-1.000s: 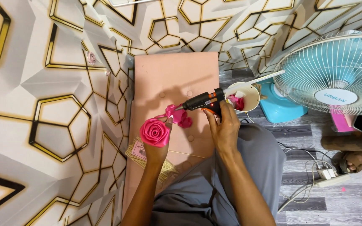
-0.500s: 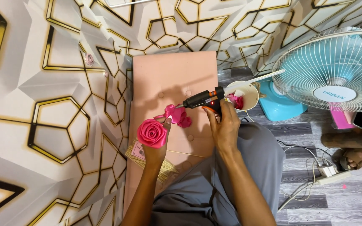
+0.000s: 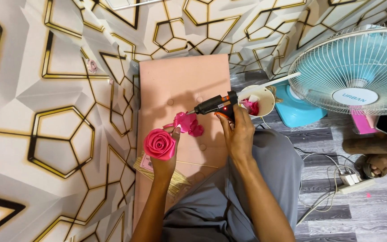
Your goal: The person uses a hot glue gun to attach pink fabric petals to a central rose structure. They repeatedly apply glue to the petals and press them onto the flower to build its shape.
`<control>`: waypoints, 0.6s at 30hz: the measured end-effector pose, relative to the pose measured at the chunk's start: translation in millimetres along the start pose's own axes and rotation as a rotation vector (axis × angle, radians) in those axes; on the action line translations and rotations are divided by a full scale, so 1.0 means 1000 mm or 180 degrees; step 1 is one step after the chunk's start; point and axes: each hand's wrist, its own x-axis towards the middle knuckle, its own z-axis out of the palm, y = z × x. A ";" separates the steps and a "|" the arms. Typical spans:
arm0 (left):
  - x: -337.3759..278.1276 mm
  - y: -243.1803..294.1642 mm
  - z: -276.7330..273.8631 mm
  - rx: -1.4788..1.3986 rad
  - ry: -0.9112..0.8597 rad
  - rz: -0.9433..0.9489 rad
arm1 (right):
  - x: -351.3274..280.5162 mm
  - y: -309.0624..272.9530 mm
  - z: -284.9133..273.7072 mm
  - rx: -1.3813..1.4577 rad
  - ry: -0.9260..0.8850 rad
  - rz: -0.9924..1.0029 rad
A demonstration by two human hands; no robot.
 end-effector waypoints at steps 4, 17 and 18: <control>0.002 0.003 0.001 0.0009 -0.0001 -0.0018 | 0.001 -0.002 0.000 0.0020 -0.0020 0.0071; -0.001 0.010 0.000 0.0021 0.0031 -0.0072 | -0.001 0.005 0.002 -0.0019 -0.0055 0.0114; -0.001 0.010 0.000 0.0021 0.0030 -0.0075 | -0.001 0.003 0.001 -0.0017 -0.0063 0.0133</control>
